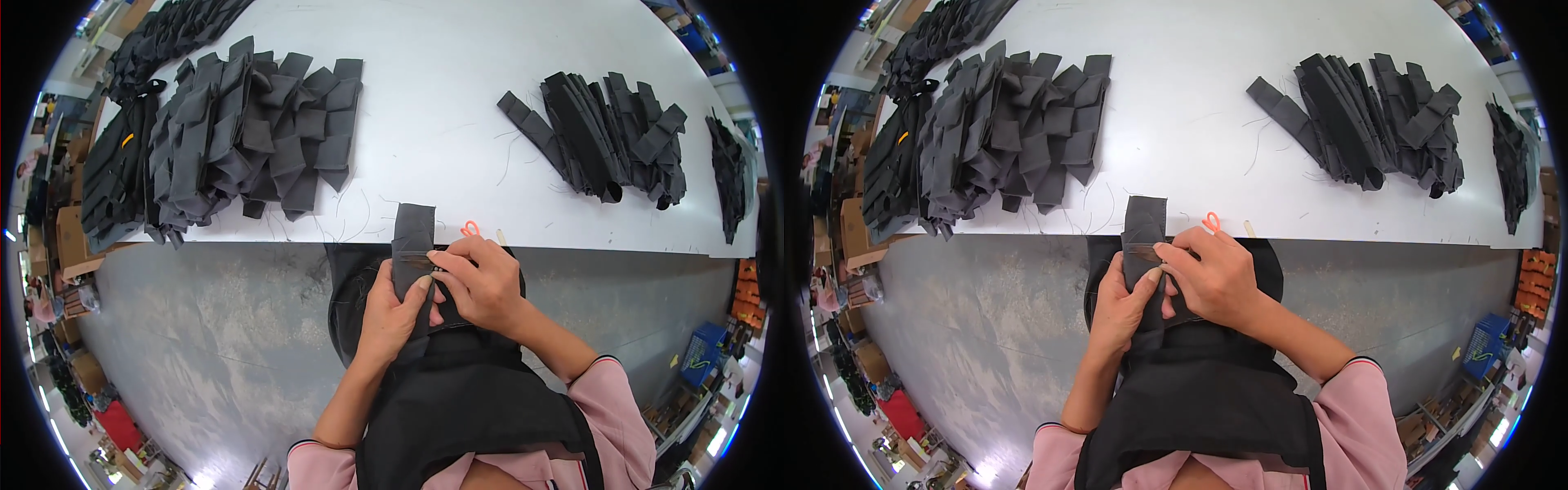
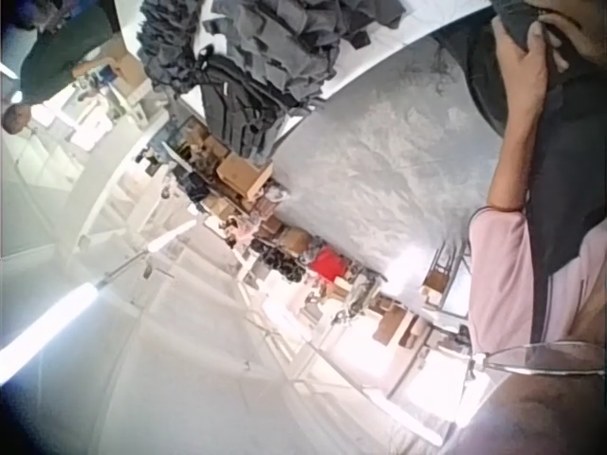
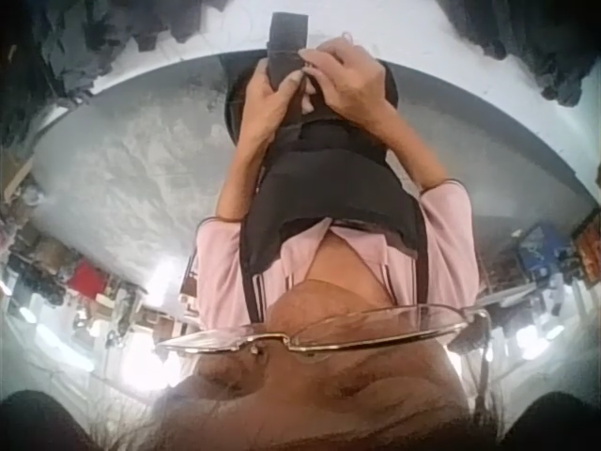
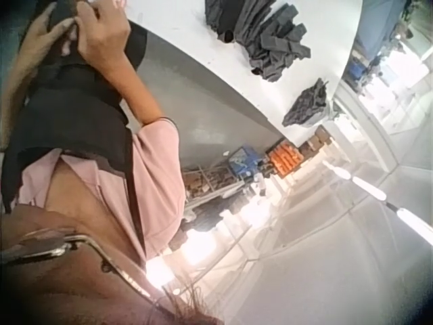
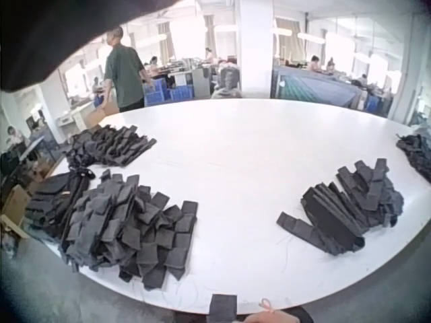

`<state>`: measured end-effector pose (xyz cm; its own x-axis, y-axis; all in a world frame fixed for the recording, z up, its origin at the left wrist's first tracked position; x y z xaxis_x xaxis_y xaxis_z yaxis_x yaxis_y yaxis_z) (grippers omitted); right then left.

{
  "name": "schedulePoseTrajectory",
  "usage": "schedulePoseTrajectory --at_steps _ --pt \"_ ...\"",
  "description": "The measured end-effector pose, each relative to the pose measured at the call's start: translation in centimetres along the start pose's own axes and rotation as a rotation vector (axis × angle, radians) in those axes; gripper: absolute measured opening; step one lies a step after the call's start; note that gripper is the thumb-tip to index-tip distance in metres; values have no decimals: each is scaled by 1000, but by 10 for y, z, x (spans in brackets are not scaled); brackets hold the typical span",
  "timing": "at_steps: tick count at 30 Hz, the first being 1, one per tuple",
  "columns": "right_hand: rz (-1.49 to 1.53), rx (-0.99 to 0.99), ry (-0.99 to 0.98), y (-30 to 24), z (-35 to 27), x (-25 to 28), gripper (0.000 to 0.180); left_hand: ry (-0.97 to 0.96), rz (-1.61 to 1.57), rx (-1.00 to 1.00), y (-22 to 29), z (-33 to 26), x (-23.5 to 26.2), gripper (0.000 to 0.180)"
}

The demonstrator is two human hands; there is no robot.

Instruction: Trimming and cutting pieces of grey fabric strips using nippers on a factory workbench.

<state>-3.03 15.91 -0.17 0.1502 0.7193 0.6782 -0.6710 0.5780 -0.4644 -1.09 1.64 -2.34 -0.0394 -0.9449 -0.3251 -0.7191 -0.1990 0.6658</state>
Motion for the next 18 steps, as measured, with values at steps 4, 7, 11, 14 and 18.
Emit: schedulePoseTrajectory --at_steps 4,7,11,14,18 --pt "177 -146 -5 5 -2 -1 25 -24 -28 11 -1 0 -1 21" --pt "314 -267 -31 7 -1 -1 22 -20 -1 29 1 -2 -3 21" --pt "282 -288 -27 5 -2 -1 22 -21 18 18 2 -1 -4 20" --pt "240 -268 -42 3 -4 -2 26 -18 32 0 0 -2 -4 20" --pt "195 -234 -40 0 -6 -2 26 -14 75 -28 0 -3 -4 21"
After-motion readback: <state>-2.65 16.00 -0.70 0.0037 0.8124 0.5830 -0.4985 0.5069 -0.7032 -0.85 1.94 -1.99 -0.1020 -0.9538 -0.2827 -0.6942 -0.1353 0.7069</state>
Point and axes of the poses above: each hand's wrist, its own z-axis towards the middle knuckle, its own x-axis out of the back of the hand, y = z × x, the point moved 3 cm from there along z, towards the middle knuckle, and after that the axes turned 10 degrees about x, right-handed, at the moved point
